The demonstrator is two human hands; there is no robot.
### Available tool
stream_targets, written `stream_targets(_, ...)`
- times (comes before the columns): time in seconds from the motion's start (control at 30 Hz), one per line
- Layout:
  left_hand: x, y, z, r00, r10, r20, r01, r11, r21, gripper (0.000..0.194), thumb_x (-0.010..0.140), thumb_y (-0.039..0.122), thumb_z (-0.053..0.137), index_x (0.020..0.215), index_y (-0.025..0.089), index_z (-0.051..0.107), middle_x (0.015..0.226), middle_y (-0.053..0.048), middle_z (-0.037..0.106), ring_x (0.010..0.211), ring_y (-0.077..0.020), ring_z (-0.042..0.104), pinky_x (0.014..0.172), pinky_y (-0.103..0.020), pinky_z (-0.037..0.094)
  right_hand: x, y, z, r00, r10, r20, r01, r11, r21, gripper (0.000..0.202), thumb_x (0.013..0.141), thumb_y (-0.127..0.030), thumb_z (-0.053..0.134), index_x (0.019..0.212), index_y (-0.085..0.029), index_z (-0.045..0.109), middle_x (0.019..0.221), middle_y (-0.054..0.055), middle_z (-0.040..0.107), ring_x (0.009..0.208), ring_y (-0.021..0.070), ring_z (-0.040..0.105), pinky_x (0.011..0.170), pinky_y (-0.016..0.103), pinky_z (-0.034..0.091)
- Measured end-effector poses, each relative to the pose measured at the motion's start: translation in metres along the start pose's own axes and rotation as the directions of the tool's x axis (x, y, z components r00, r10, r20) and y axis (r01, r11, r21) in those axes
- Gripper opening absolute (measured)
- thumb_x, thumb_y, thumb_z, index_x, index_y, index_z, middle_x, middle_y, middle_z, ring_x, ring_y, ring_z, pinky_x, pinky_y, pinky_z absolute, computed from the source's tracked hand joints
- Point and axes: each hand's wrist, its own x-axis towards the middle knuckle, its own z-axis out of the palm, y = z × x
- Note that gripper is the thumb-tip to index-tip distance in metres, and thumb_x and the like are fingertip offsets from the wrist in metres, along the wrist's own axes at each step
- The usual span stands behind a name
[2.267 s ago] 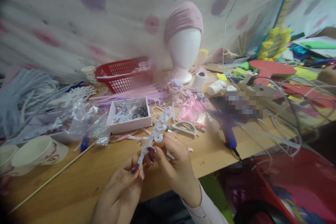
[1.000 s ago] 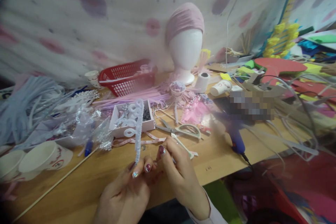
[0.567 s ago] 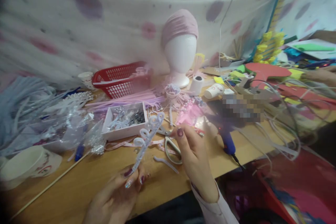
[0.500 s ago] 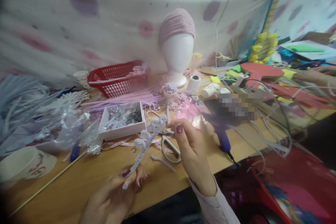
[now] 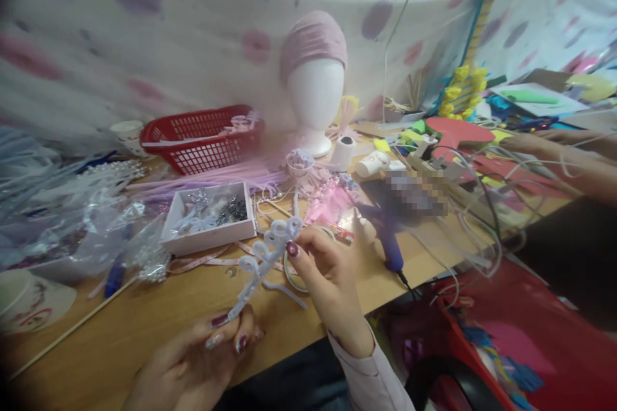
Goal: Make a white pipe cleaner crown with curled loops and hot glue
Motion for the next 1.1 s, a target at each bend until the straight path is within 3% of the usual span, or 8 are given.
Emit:
stream_targets(0.13, 0.001, -0.003, 0.001, 0.999, 0.037, -0.022, -0.035, 0.997, 0.065, 0.03, 0.081, 0.037, 0.068, 0.057, 0.02, 0.061, 0.072, -0.007, 0.058, 0.082, -0.0242, 0.05, 0.093, -0.038, 0.041, 0.0, -0.001, 0.001, 0.999, 0.013, -0.04, -0.012, 0.999, 0.039, 0.019, 0.092, -0.034, 0.068, 0.077, -0.022, 0.069, 0.072, 0.0, 0.061, 0.069, 0.0151, 0.056, 0.066, 0.025, 0.047)
stream_targets(0.27, 0.003, -0.009, 0.001, 0.973, 0.205, -0.101, -0.171, 0.947, 0.272, 0.033, 0.083, 0.048, 0.069, 0.066, 0.019, 0.07, 0.075, -0.006, 0.066, 0.084, -0.0247, 0.055, 0.086, -0.034, 0.041, -0.003, 0.002, 0.004, 0.992, 0.049, -0.112, -0.037, 0.993, 0.111, 0.016, 0.089, -0.034, 0.072, 0.078, -0.022, 0.071, 0.074, 0.0, 0.064, 0.068, 0.0144, 0.059, 0.062, 0.023, 0.048)
stream_targets(0.4, 0.001, -0.01, 0.007, 0.954, 0.253, -0.157, -0.152, 0.868, 0.473, 0.046, 0.083, 0.064, 0.064, 0.075, 0.021, 0.077, 0.081, -0.004, 0.071, 0.088, -0.0239, 0.059, 0.089, -0.031, 0.04, -0.007, 0.004, 0.009, 0.982, 0.067, -0.178, -0.052, 0.995, 0.087, 0.017, 0.088, -0.034, 0.072, 0.077, -0.022, 0.072, 0.073, 0.001, 0.064, 0.067, 0.0149, 0.058, 0.061, 0.024, 0.048)
stream_targets(0.57, -0.003, -0.006, 0.018, 0.974, 0.199, -0.11, -0.132, 0.888, 0.44, 0.042, 0.077, 0.062, 0.073, 0.074, 0.021, 0.079, 0.071, -0.003, 0.072, 0.075, -0.0215, 0.063, 0.078, -0.03, 0.045, -0.008, 0.005, 0.012, 0.973, 0.086, -0.215, -0.073, 0.995, 0.069, 0.017, 0.087, -0.035, 0.073, 0.077, -0.022, 0.073, 0.072, 0.001, 0.064, 0.067, 0.0157, 0.058, 0.058, 0.025, 0.048)
stream_targets(0.77, -0.001, -0.008, 0.016, 0.966, 0.225, -0.127, -0.138, 0.864, 0.484, 0.036, 0.081, 0.056, 0.072, 0.08, 0.02, 0.082, 0.053, -0.001, 0.069, 0.058, -0.0186, 0.061, 0.085, -0.034, 0.045, -0.008, 0.009, 0.014, 0.96, 0.177, -0.215, -0.138, 0.973, 0.186, 0.017, 0.085, -0.037, 0.073, 0.077, -0.022, 0.072, 0.075, 0.002, 0.067, 0.071, 0.0168, 0.063, 0.065, 0.027, 0.054)
stream_targets(0.97, -0.002, -0.007, 0.016, 0.969, 0.2, -0.143, -0.108, 0.87, 0.481, 0.037, 0.081, 0.054, 0.073, 0.085, 0.019, 0.082, 0.048, -0.002, 0.069, 0.061, -0.0224, 0.065, 0.095, -0.04, 0.043, -0.011, 0.012, 0.013, 0.946, 0.248, -0.21, -0.185, 0.943, 0.278, 0.019, 0.083, -0.037, 0.076, 0.074, -0.021, 0.072, 0.074, 0.001, 0.068, 0.07, 0.0149, 0.064, 0.066, 0.025, 0.055)
stream_targets(1.1, -0.001, -0.007, 0.015, 0.971, 0.19, -0.146, -0.095, 0.864, 0.494, 0.044, 0.084, 0.058, 0.067, 0.097, 0.018, 0.08, 0.048, -0.002, 0.07, 0.057, -0.0214, 0.065, 0.093, -0.039, 0.043, -0.01, 0.014, 0.01, 0.946, 0.266, -0.184, -0.217, 0.944, 0.249, 0.019, 0.084, -0.039, 0.076, 0.078, -0.022, 0.075, 0.076, 0.002, 0.07, 0.073, 0.0163, 0.065, 0.066, 0.026, 0.054)
